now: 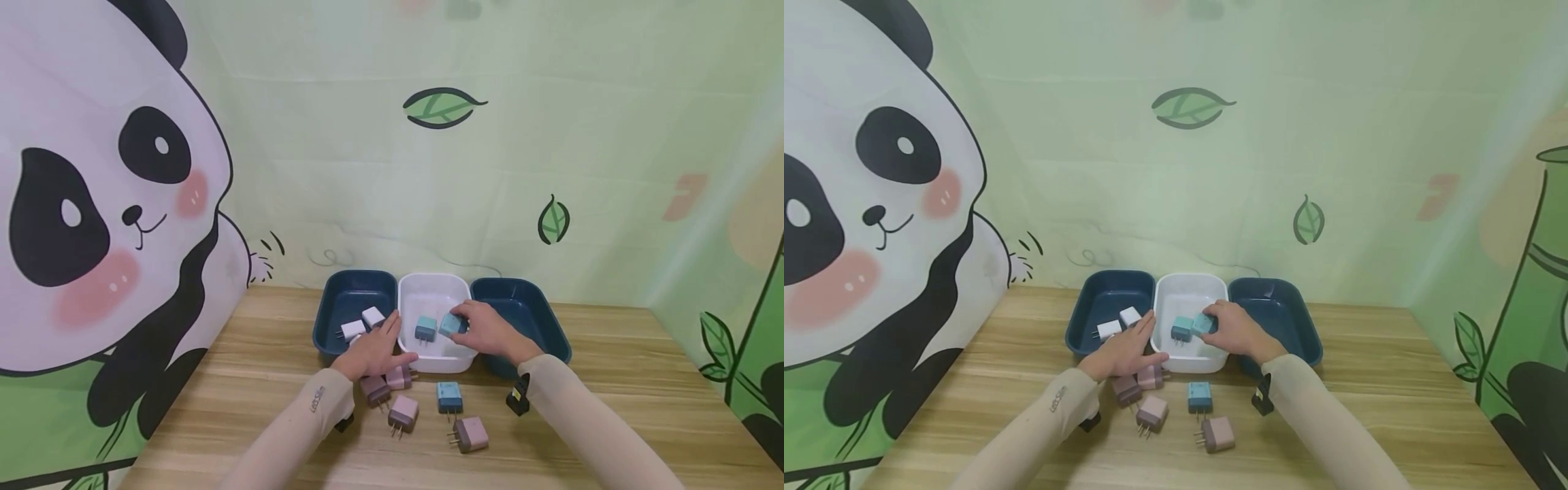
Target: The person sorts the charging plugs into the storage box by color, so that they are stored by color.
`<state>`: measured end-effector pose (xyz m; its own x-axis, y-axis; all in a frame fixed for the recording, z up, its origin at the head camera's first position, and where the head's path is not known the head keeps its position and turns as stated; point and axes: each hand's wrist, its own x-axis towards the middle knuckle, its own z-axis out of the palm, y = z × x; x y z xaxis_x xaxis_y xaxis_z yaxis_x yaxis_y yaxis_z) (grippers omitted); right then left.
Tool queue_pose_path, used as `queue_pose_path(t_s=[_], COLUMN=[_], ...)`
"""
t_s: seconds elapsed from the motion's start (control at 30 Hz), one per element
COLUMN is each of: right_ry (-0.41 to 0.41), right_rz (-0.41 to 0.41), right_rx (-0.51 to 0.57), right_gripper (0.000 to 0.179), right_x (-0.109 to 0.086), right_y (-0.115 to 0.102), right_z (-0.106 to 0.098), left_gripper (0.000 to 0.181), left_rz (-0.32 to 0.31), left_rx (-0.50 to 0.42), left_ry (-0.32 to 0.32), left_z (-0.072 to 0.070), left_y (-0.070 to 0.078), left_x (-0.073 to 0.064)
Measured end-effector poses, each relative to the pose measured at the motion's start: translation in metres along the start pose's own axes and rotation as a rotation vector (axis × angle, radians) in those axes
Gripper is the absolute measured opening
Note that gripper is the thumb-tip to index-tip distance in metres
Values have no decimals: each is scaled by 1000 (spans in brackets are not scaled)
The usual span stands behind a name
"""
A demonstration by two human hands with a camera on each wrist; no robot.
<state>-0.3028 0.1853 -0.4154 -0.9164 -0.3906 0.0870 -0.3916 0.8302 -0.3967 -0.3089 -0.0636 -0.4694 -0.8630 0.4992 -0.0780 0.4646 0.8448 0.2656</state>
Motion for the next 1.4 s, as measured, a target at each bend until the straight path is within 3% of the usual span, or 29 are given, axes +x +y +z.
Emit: queue_pose_path(t_s=[0.8, 1.4], right_ry=[-64, -83], right_rz=[-22, 27], right_rx=[10, 0], right_gripper=[48, 50], right_x=[17, 30], right_y=[17, 26], right_z=[2, 6], left_gripper=[93, 94], left_rz=[-9, -10], left_rx=[-24, -16], left_ry=[-6, 0], left_z=[1, 2], left_y=[-2, -2], left_x=[0, 1])
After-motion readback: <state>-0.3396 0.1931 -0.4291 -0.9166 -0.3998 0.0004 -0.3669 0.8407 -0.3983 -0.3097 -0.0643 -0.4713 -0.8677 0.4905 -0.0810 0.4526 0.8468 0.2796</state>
